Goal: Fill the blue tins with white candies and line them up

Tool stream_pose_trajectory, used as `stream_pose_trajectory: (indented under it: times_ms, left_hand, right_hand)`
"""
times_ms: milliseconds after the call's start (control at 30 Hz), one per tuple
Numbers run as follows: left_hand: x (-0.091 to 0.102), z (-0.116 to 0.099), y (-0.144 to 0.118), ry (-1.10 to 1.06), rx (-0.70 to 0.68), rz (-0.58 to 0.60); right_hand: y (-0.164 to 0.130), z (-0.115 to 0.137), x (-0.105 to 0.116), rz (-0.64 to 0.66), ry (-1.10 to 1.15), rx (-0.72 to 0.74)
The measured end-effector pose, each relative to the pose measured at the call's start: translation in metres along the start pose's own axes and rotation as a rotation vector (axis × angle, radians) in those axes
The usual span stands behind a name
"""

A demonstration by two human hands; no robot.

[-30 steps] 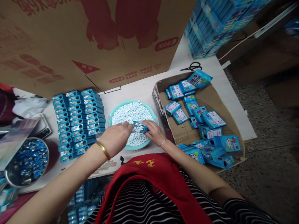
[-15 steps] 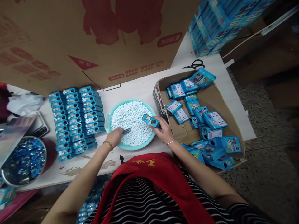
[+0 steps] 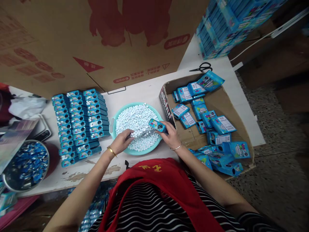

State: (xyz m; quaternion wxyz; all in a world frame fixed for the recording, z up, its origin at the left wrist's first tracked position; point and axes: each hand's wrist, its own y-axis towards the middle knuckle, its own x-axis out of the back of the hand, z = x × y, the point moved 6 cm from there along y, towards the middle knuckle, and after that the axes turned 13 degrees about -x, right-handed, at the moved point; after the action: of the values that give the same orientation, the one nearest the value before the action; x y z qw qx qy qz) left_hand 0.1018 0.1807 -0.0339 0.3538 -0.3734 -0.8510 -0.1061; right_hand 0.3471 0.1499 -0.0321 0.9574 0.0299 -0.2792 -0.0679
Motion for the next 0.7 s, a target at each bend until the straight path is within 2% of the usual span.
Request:
stream_pose_trajectory:
  times_ms: [100, 233, 400, 467, 600, 700]
  left_hand:
    - [0.029, -0.031, 0.001, 0.037, -0.096, 0.028]
    - [0.049, -0.066, 0.013, 0.181, -0.133, 0.157]
    - [0.053, -0.102, 0.031, 0.504, 0.011, 0.42]
    - [0.054, -0.121, 0.037, 0.646, 0.047, 0.489]
    - [0.053, -0.157, 0.044, 0.8, 0.036, 0.554]
    - [0.058, -0.158, 0.039, 0.791, -0.009, 0.515]
  right_hand:
    - [-0.002, 0.004, -0.009, 0.046, -0.042, 0.072]
    - [-0.004, 0.013, -0.023, 0.102, -0.084, 0.17]
    - [-0.007, 0.024, -0.032, 0.12, -0.103, 0.261]
    - [-0.009, 0.026, -0.035, 0.137, -0.095, 0.269]
    - [-0.01, 0.027, -0.037, 0.145, -0.068, 0.267]
    - [-0.01, 0.023, -0.036, 0.141, -0.027, 0.247]
